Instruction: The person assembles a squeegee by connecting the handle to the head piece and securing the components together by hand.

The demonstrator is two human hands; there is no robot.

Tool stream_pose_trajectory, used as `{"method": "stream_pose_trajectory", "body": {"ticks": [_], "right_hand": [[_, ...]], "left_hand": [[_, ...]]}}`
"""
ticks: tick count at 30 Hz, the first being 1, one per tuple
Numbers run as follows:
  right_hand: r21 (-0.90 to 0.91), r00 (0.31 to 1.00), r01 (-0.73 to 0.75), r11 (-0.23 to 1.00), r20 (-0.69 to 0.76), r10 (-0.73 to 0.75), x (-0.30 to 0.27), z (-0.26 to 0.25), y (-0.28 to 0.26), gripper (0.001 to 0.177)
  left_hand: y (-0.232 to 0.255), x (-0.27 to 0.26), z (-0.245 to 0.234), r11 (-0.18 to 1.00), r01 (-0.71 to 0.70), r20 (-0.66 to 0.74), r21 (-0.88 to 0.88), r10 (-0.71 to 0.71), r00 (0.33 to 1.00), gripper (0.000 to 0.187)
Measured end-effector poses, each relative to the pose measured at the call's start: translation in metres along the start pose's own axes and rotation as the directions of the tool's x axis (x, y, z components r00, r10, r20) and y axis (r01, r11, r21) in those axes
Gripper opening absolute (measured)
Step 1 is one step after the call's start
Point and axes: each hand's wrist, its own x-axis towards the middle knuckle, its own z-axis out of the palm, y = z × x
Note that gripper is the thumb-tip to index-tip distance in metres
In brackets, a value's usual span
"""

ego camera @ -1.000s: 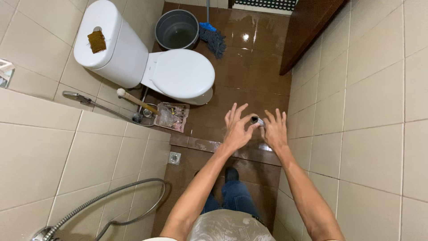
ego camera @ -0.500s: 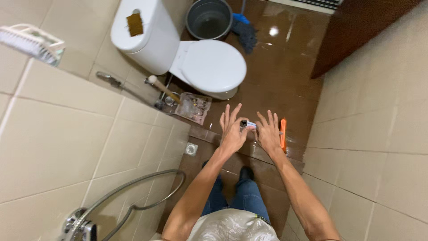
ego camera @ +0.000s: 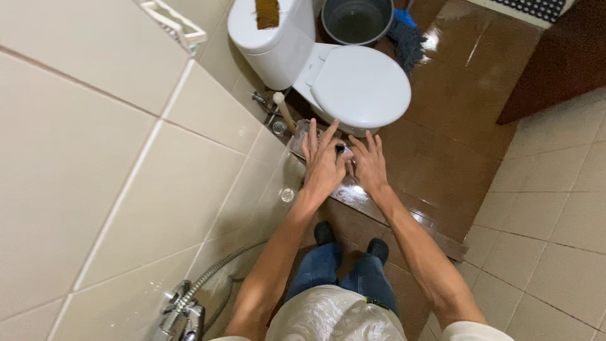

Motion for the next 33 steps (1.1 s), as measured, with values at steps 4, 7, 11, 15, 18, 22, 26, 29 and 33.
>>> {"method": "stream_pose_trajectory", "body": {"ticks": [4,7,11,15,18,22,26,29,33], "right_hand": [[-0.006,1.0,0.028,1.0,-0.004,-0.028,0.03,0.02,-0.02,0.032],[0.017,0.999,0.036,0.999,-0.001,-0.036,0.047,0.027,-0.032,0.034],[-0.043,0.99,0.011,0.999,0.142,-0.005,0.063,0.018,-0.053,0.022],[-0.046,0.978,0.01,0.999,0.208,-0.001,0.067,0.003,-0.062,0.021],[0.138,0.992,0.072,0.988,0.09,-0.085,0.058,-0.009,-0.059,0.046],[0.07,0.992,0.071,0.995,0.098,-0.078,0.047,-0.03,-0.048,0.05],[0.089,0.99,0.06,0.994,0.126,-0.071,0.028,-0.067,-0.032,0.062],[-0.02,0.981,0.063,0.998,0.184,-0.058,0.004,-0.094,-0.009,0.043],[0.029,0.963,-0.035,0.999,0.267,0.026,-0.034,-0.123,0.029,0.063]], "left_hand": [[-0.014,0.008,-0.029,1.0,0.02,-0.045,0.02,-0.019,0.999,0.023],[-0.02,0.012,-0.045,1.0,0.027,-0.06,-0.002,-0.027,0.998,0.024],[-0.02,0.014,-0.055,0.995,0.018,-0.063,0.1,-0.011,0.998,0.024],[-0.011,0.008,-0.06,0.995,0.001,-0.1,0.101,0.009,0.995,0.026],[0.001,0.003,-0.062,0.99,-0.057,-0.098,0.126,0.07,0.993,0.029],[0.021,-0.003,-0.059,0.992,-0.083,-0.12,0.098,0.095,0.988,0.027],[0.047,-0.005,-0.047,0.996,-0.086,-0.101,-0.033,0.082,0.991,0.024],[0.066,-0.005,-0.034,0.988,-0.102,-0.03,-0.119,0.099,0.995,0.028],[0.095,-0.004,-0.001,0.973,-0.194,0.17,-0.123,0.213,0.962,0.027]]}}
